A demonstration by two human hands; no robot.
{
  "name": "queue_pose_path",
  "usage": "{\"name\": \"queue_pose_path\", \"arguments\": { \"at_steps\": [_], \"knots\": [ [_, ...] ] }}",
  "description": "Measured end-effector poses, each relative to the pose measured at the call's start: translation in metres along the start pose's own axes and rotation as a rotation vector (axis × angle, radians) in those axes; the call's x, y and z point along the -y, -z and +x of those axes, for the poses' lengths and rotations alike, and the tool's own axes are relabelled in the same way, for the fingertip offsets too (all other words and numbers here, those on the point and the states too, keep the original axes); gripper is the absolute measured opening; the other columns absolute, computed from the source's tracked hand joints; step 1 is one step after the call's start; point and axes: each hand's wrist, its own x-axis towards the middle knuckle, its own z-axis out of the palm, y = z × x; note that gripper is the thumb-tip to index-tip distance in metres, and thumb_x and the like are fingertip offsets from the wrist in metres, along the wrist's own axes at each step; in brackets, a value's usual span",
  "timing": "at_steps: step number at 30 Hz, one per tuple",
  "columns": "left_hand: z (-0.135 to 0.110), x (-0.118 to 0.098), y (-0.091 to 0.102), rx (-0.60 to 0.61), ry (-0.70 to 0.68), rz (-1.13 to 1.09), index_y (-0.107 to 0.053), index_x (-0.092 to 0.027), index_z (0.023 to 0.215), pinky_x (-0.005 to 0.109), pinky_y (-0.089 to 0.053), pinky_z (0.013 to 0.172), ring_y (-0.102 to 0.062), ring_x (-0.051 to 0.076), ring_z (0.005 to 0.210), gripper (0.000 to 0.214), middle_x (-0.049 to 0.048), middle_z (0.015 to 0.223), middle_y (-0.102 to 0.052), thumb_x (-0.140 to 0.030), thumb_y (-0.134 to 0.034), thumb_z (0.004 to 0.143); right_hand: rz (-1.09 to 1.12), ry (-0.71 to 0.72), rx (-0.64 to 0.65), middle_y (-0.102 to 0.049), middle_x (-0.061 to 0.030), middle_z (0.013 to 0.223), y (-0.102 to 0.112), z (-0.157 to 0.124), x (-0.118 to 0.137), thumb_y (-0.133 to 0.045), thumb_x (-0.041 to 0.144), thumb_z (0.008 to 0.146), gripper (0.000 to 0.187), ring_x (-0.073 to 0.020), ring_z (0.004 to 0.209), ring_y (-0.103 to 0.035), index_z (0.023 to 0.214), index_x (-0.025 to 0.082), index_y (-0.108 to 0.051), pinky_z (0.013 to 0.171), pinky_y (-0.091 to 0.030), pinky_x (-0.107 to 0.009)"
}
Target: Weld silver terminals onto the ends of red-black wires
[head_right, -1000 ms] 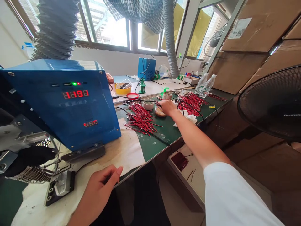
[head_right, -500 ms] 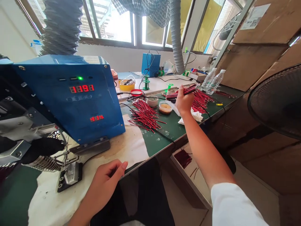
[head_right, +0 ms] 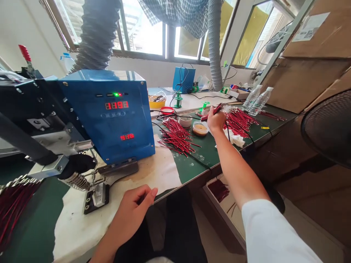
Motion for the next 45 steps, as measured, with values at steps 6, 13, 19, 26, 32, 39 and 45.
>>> {"name": "queue_pose_path", "arguments": {
  "at_steps": [6,13,19,26,32,39,45],
  "knots": [
    [0.000,-0.002,-0.009,-0.025,-0.113,0.054,-0.052,-0.018,0.062,0.026,-0.029,0.057,-0.041,0.011,0.057,0.047,-0.0039,0.056,-0.046,-0.049,-0.054,0.098,0.221,-0.115,0.167,-0.072,-0.0096,0.078,0.020,-0.082,0.035,-0.027,0.059,0.103,0.058,-0.0203,0.059,-0.066,0.083,0.020,-0.065,0.055,-0.053,-0.035],
    [-0.025,0.000,-0.034,0.099,-0.359,0.091,-0.057,-0.017,0.061,0.027,-0.029,0.056,-0.042,0.009,0.053,0.042,-0.0028,0.055,-0.052,-0.043,-0.061,0.095,0.673,-0.256,0.879,-0.061,0.0001,0.053,0.058,-0.235,0.096,-0.060,0.082,0.081,0.062,-0.0128,0.039,-0.054,0.064,0.022,-0.062,0.038,-0.044,-0.027],
    [-0.052,0.010,-0.033,0.143,-0.376,0.065,-0.057,-0.017,0.062,0.027,-0.029,0.055,-0.043,0.008,0.053,0.041,-0.0027,0.055,-0.054,-0.043,-0.063,0.094,0.710,-0.364,1.053,-0.066,0.0001,0.056,0.054,-0.271,0.115,-0.064,0.079,0.080,0.058,-0.0130,0.041,-0.057,0.066,0.022,-0.064,0.042,-0.049,-0.027],
    [-0.063,0.015,-0.033,0.136,-0.339,0.058,-0.055,-0.018,0.062,0.028,-0.030,0.055,-0.043,0.009,0.052,0.040,-0.0024,0.055,-0.055,-0.040,-0.061,0.094,0.669,-0.490,1.152,-0.071,-0.0010,0.062,0.044,-0.271,0.126,-0.073,0.062,0.084,0.042,-0.0162,0.048,-0.065,0.067,0.024,-0.066,0.051,-0.059,-0.031],
    [-0.067,0.018,-0.042,0.196,-0.366,0.080,-0.056,-0.018,0.061,0.028,-0.029,0.053,-0.049,0.010,0.053,0.039,-0.0015,0.055,-0.059,-0.039,-0.065,0.093,0.585,-0.636,1.262,-0.073,-0.0031,0.063,0.048,-0.269,0.129,-0.079,0.047,0.085,0.034,-0.0166,0.051,-0.066,0.065,0.022,-0.068,0.055,-0.063,-0.032],
    [-0.069,0.021,-0.048,0.246,-0.341,0.146,-0.056,-0.018,0.059,0.031,-0.029,0.054,-0.051,0.010,0.054,0.039,-0.0027,0.056,-0.061,-0.037,-0.069,0.090,0.520,-0.926,1.352,-0.080,-0.0065,0.090,0.064,-0.254,0.134,-0.082,0.033,0.084,0.021,-0.0163,0.059,-0.073,0.090,0.019,-0.069,0.062,-0.068,-0.032],
    [-0.068,0.023,-0.041,0.230,-0.317,0.123,-0.054,-0.018,0.060,0.029,-0.031,0.056,-0.049,0.009,0.054,0.037,-0.0035,0.058,-0.061,-0.034,-0.069,0.090,0.464,-1.063,1.441,-0.080,-0.0104,0.094,0.077,-0.235,0.133,-0.070,0.022,0.092,0.011,-0.0222,0.076,-0.080,0.101,0.017,-0.071,0.066,-0.068,-0.029]
  ]
}}
